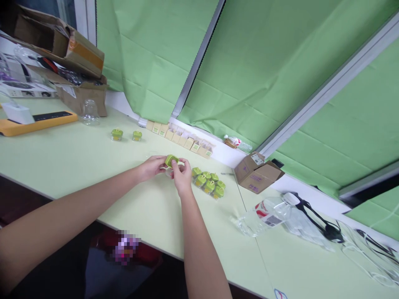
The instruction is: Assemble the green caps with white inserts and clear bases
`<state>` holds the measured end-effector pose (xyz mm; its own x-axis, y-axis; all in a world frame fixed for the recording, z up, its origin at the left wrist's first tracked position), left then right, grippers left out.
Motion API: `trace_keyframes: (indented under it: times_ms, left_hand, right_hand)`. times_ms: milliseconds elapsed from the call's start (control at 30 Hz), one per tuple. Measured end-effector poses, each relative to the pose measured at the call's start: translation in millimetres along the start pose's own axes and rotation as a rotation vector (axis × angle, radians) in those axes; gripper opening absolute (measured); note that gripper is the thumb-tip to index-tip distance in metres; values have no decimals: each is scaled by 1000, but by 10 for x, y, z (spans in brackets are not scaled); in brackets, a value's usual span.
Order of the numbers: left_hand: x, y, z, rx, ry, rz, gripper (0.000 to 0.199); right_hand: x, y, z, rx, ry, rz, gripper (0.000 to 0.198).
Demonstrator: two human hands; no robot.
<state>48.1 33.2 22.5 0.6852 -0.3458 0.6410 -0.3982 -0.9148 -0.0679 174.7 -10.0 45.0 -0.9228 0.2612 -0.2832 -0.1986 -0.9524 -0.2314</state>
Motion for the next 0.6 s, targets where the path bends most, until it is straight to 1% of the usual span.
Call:
trace_keyframes:
  times_ms: [100, 167, 200, 233, 267, 333, 400, 500, 600]
  left_hand:
    - [-201, -71, -72, 113, -49, -197, 37]
    - [-286, -89, -106, 147, -88, -275, 37]
    - [-310, -90, -118, 154, -108, -298, 37]
    - [-323, -87, -127, 158, -127, -313, 37]
    - [-327, -81, -136, 163, -145, -321, 36]
    - [-322, -67, -153, 173, -173, -327, 36]
    - [-323, -55, -171, 188, -181, -341, 35]
    - [-345, -48, -187, 198, -184, -376, 34]
    - [-359, -51, -187, 197, -186, -387, 32]
  right_hand:
    - [-44, -23, -46, -48, 260, -44, 40]
    - [-36, -35, -111, -87, 518, -34, 37]
    - [-12, -38, -154, -104, 619, -2, 37]
    - [32, -37, -197, -128, 688, 57, 36]
    - [73, -32, -224, -165, 714, 104, 35]
    - [126, -16, -236, -232, 682, 144, 35]
    - [134, -6, -214, -252, 591, 129, 34]
    - [125, 3, -174, -219, 463, 115, 32]
    - [123, 6, -145, -187, 392, 122, 32]
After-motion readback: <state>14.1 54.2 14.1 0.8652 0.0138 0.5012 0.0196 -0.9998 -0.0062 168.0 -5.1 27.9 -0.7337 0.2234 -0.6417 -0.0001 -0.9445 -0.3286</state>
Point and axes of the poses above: each hand's wrist, its own y-axis away from the middle knuckle, its own x-axis out of the palm, z = x × y, the point moved 6 cm from there along -y, towards the middle knuckle, and after that the axes turned 14 degrees about y, right-handed, at the moved point
